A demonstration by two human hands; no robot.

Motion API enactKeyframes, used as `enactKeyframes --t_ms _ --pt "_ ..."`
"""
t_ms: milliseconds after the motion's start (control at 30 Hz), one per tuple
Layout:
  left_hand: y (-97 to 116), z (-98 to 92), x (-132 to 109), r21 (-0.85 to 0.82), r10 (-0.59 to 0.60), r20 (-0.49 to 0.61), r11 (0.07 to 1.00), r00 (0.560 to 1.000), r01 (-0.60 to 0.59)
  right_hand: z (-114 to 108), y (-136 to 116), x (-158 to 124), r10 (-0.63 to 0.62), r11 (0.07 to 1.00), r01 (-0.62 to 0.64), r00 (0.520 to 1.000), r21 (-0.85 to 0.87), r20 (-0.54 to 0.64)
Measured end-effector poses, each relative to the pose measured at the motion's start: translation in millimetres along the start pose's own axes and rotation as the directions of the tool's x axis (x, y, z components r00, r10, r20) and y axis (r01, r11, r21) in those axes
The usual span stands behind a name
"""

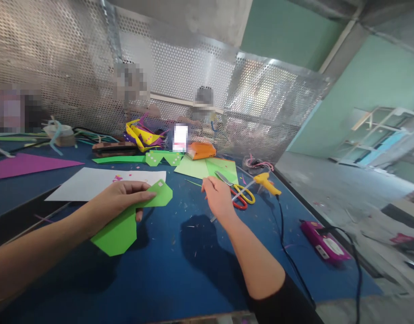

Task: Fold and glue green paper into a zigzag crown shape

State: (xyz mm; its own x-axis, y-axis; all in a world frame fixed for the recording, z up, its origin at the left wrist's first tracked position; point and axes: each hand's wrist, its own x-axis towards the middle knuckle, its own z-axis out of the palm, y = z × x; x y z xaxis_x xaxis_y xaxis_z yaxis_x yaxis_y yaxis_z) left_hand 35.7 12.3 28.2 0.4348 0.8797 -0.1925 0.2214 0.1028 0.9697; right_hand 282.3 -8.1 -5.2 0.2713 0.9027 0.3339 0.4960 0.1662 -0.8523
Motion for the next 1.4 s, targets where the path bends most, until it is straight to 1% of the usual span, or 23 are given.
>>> enactKeyframes --t_ms 133,233,300,400,467,533,600,700,767,833,933,1033,1100,1200,1300,1400 --pt "-1 -0.6 1 -0.004 -0.010 0.033 1.000 0.999 0.010 -16 15 19 -0.028 0.999 0.021 0.984 -0.046 -0.176" --pt "0 -0.1 0 -0.006 -0.024 0.036 1.000 0.999 0.024 -28 21 27 -0.067 0.997 0.057 0.968 -0.048 -0.243" --pt "0 0.5 -2 -0.006 -0.030 0.035 1.000 0.999 0.030 -31 24 27 -0.085 0.995 0.072 0.965 -0.061 -0.248" --pt "-1 1.1 -2 -0.011 -0.014 0.042 1.000 0.999 0.014 -30 26 24 -0.101 0.988 0.074 0.973 -0.134 -0.207" --pt "-1 1.0 -1 -0.016 0.000 0.050 1.000 0.999 0.001 -29 27 23 -0.106 0.972 0.065 0.979 -0.228 -0.174" --pt "-1 0.7 -1 -0.021 0.004 0.060 1.000 0.998 -0.003 -35 28 26 -0.119 0.934 0.047 0.975 -0.353 -0.186" --pt "0 0.6 -1 -0.032 0.003 0.072 0.999 0.997 -0.001 -50 31 34 -0.137 0.870 -0.005 0.958 -0.492 -0.252" --pt "3 1.7 -5 -0.055 -0.004 0.098 0.998 0.995 0.009 -84 42 45 -0.130 0.718 -0.180 0.915 -0.673 -0.383" --pt "4 2.9 -8 -0.060 -0.006 0.110 0.998 0.994 0.013 -106 55 49 -0.098 0.593 -0.285 0.903 -0.753 -0.419" --pt "5 4.0 -10 -0.060 -0.002 0.117 0.998 0.993 0.009 -122 70 50 -0.048 0.476 -0.339 0.911 -0.811 -0.409" --pt "4 4.6 -10 -0.064 -0.006 0.123 0.998 0.992 0.014 -132 92 51 0.023 0.341 -0.369 0.923 -0.865 -0.385" --pt "3 3.7 -7 -0.058 -0.023 0.126 0.998 0.992 0.030 -132 107 52 0.073 0.260 -0.380 0.924 -0.888 -0.374" --pt "1 2.9 -6 -0.053 -0.026 0.137 0.998 0.990 0.033 -131 113 53 0.091 0.233 -0.390 0.921 -0.891 -0.379" --pt "0 2.6 -4 -0.059 -0.015 0.155 0.998 0.988 0.024 -131 119 54 0.096 0.229 -0.390 0.921 -0.892 -0.378" --pt "0 3.4 -5 -0.061 0.008 0.157 0.998 0.988 0.002 -131 121 53 0.084 0.255 -0.376 0.927 -0.891 -0.367" --pt "0 4.0 -5 -0.058 0.033 0.144 0.998 0.989 -0.025 -132 119 51 0.058 0.303 -0.385 0.920 -0.872 -0.387"
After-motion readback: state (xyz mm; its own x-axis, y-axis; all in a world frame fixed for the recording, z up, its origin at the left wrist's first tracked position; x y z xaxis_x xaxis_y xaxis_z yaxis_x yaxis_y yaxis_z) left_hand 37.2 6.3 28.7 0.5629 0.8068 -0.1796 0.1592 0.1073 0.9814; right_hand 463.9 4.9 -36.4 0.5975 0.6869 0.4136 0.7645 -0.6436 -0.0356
